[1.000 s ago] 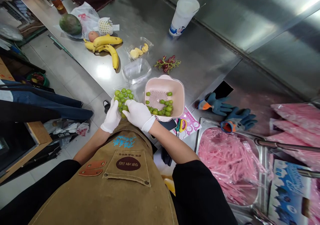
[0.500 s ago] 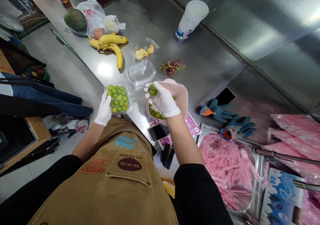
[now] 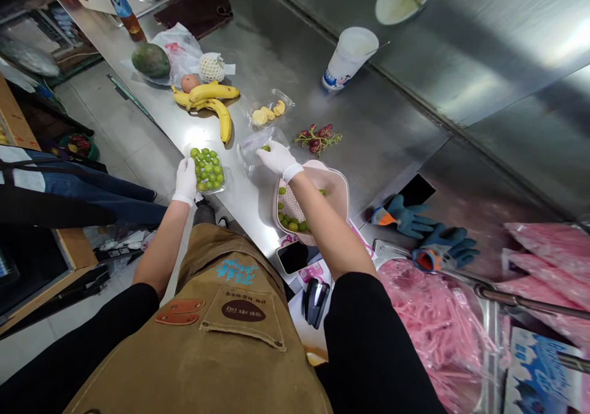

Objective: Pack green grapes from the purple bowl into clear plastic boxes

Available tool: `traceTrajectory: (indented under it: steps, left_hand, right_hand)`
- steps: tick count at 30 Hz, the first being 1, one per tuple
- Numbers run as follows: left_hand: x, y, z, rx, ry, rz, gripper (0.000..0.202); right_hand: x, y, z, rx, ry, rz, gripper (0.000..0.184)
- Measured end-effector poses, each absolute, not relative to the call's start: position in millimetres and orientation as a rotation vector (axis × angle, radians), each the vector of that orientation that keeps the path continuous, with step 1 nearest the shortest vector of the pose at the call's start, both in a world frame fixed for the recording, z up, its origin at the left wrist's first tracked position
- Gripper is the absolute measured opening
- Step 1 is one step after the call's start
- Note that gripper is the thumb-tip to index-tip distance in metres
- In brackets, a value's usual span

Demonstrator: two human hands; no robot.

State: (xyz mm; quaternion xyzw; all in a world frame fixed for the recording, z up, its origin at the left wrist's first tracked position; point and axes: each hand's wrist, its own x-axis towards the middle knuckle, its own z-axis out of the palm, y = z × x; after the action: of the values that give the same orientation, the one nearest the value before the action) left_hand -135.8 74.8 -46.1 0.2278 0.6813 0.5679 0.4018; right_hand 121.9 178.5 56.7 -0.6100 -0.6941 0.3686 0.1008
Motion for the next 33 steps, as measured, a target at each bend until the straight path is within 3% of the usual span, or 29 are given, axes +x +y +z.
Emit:
traceTrajectory:
  steps: [4, 12, 16, 20, 23, 25, 29, 33]
  left_hand:
    - [-174, 129, -41, 0.623, 2.004, 1.411, 0.033]
    - [-217, 189, -34, 0.643, 2.219, 1.368, 0.034]
    - [-181, 176, -21, 0.996, 2.193, 1.346, 0.040]
    - [-116, 173, -7, 1.412, 1.969, 1.196, 0.023]
    - [-81, 189, -6, 1.595, 1.833, 1.069, 0.022]
    - [-69, 202, -8, 1.683, 1.810, 0.917, 0.020]
    - [-62, 219, -12, 1.809, 1.809, 0.625, 0.004]
    - [-58, 218, -7, 1.839, 1.897, 0.583, 0.002]
  right_hand:
    - [111, 210, 62, -1.867, -2.375, 0.853, 0.025]
    - [103, 206, 62, -1.670, -2.749, 0.964, 0.032]
    - [131, 196, 73, -1.548, -2.527, 0.834, 0.034]
    - [191, 163, 82, -1.686, -2.214, 0.620, 0.037]
    - [231, 125, 78, -1.877, -2.259, 0.656, 0.040]
    - [247, 101, 69, -1.952, -2.427, 0.794, 0.057]
    - [260, 69, 51, -2.080, -2.688, 0.940, 0.120]
    - [257, 61, 38, -2.131, -2.737, 0.925, 0.123]
